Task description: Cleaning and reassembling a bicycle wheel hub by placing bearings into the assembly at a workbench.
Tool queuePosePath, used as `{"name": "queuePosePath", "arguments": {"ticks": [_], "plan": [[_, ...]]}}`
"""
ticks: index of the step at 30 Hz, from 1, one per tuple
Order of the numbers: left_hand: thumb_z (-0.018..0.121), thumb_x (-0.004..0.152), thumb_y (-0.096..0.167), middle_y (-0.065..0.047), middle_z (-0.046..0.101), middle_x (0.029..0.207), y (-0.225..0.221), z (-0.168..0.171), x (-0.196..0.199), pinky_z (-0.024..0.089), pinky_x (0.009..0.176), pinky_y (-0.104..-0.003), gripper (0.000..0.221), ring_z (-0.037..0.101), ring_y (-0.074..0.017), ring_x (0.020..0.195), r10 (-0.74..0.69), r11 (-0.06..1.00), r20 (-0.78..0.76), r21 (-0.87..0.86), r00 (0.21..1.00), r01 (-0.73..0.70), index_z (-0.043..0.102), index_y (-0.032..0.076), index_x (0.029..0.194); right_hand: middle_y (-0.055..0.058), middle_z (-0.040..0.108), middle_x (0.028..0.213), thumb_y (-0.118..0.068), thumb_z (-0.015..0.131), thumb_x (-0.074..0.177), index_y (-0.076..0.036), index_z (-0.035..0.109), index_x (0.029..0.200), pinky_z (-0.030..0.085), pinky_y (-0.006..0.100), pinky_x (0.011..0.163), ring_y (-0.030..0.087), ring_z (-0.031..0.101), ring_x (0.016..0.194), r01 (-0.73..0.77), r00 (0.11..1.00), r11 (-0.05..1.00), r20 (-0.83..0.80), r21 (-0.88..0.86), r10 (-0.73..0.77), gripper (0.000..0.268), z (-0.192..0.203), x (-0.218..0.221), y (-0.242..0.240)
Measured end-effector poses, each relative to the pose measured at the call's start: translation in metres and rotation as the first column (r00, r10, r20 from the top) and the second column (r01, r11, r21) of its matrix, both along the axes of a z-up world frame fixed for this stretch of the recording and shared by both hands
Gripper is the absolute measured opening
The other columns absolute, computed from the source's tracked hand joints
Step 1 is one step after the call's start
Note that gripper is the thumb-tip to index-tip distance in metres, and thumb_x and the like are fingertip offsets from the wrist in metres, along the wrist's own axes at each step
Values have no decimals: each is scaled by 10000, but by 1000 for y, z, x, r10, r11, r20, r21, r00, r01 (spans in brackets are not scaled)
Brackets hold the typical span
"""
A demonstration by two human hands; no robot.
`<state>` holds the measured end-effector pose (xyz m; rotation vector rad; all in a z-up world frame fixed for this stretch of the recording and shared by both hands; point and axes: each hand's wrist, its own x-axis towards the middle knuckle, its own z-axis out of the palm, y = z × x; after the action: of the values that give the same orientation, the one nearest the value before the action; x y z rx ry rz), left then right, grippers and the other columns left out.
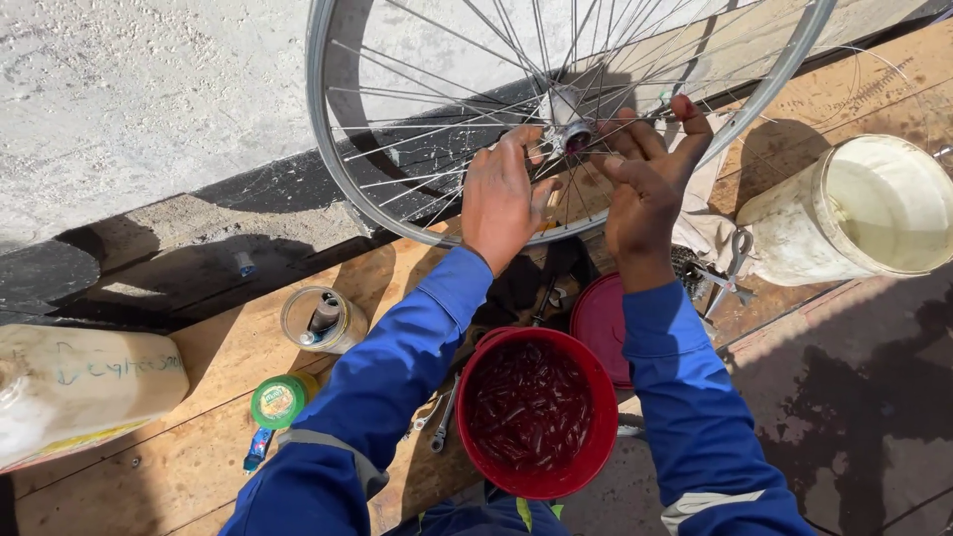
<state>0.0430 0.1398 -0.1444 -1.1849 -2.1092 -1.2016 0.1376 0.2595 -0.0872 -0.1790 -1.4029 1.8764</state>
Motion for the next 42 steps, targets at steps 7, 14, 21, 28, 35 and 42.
{"name": "queuePosePath", "arguments": {"ticks": [7,14,21,28,35,42], "plan": [[704,865,138,-136,602,1012,-13,27,21,497,666,-484,245,588,-358,927,-64,987,114,-143,991,80,581,43,1055,225,514,1338,16,545,738,-175,276,1305,460,439,929,359,576,1175,-11,1000,752,23,659,-5,656,44,1,14],[617,907,131,-60,531,1372,-20,37,0,376,1092,-400,534,474,-260,1301,252,902,-273,-282,929,-327,429,108,1406,175,414,1515,73,526,776,-129,277,1472,427,494,1140,339,445,1415,-107,993,557,122,823,11,766,37,8,4],[607,809,-33,-72,610,1154,-17,42,-17,422,841,-366,431,519,-258,1043,210,921,-387,-228,898,-314,560,55,1228,165,409,1467,41,537,710,-74,475,1438,394,526,1159,365,429,1368,-16,989,353,67,935,-131,740,0,11,3],[625,805,-65,-58,613,1128,-15,42,-18,415,828,-367,486,510,-262,1050,212,916,-412,-232,886,-327,550,71,1265,133,352,1500,43,580,737,-128,520,1445,461,474,960,367,432,1308,-26,975,256,81,966,-208,731,-7,8,6],[616,812,-61,-40,629,1130,-13,43,-17,403,800,-361,472,520,-249,1030,220,927,-381,-206,898,-314,574,89,1257,159,328,1474,48,591,755,-140,507,1460,473,539,1019,399,394,1276,8,963,148,32,989,-269,735,-5,2,4],[622,761,-67,-44,626,1151,-8,38,-18,411,815,-363,463,524,-260,1049,253,912,-400,-204,881,-355,608,74,1202,122,355,1293,-67,602,685,-100,545,1343,495,376,858,293,405,1224,-95,956,497,217,862,-195,662,-14,-5,-9]]}}
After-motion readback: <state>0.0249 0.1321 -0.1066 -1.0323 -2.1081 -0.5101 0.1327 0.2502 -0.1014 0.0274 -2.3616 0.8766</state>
